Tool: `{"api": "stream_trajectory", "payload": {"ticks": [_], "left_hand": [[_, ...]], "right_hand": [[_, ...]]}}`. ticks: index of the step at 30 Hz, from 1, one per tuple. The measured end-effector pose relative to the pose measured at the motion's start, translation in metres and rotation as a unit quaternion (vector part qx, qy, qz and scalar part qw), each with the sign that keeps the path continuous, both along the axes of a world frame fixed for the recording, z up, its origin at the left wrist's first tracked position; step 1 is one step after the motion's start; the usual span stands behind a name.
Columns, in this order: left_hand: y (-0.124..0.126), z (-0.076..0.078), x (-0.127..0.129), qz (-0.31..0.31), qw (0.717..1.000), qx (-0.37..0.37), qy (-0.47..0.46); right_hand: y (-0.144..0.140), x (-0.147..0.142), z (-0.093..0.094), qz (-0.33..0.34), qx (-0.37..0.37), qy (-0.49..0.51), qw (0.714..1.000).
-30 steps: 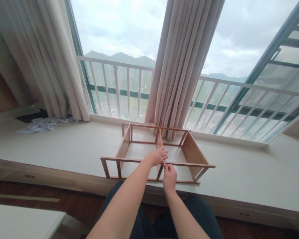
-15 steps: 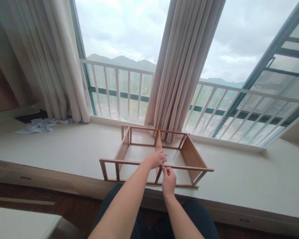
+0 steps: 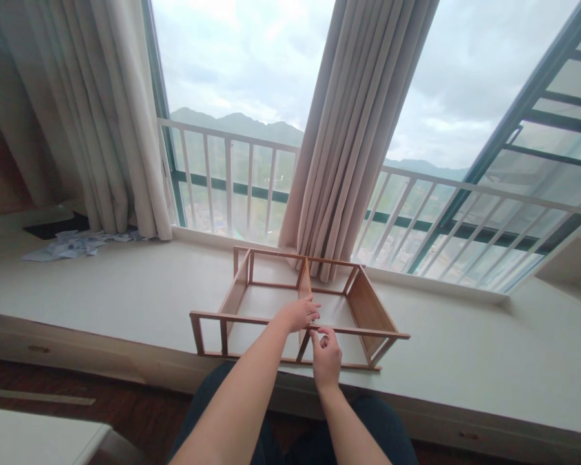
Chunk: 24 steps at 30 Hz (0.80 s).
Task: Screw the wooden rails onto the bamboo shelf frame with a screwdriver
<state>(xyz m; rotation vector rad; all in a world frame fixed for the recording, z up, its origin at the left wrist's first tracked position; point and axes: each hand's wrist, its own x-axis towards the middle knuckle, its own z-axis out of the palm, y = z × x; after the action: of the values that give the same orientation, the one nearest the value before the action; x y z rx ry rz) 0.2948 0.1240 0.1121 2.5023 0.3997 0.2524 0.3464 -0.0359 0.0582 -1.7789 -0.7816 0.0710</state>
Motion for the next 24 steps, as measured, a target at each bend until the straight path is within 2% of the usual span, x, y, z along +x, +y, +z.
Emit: {"api": "stream_trajectory", "payload": {"ticks": [5, 11, 19, 24], "left_hand": [[0.002, 0.0, 0.001, -0.012, 1.0, 0.019, 0.0], [0.001, 0.001, 0.001, -0.005, 1.0, 0.028, 0.011], [-0.004, 0.012, -0.002, -0.005, 1.0, 0.018, 0.024], [-0.008, 0.016, -0.005, -0.003, 1.0, 0.005, 0.002]], "right_hand": [[0.0, 0.001, 0.008, -0.007, -0.035, -0.045, 0.998], [0.004, -0.003, 0.013, -0.001, -0.06, -0.028, 0.998], [0.005, 0.008, 0.011, 0.046, -0.079, -0.032, 0.995], [-0.012, 0.02, 0.007, 0.048, -0.068, -0.027, 0.996]]}}
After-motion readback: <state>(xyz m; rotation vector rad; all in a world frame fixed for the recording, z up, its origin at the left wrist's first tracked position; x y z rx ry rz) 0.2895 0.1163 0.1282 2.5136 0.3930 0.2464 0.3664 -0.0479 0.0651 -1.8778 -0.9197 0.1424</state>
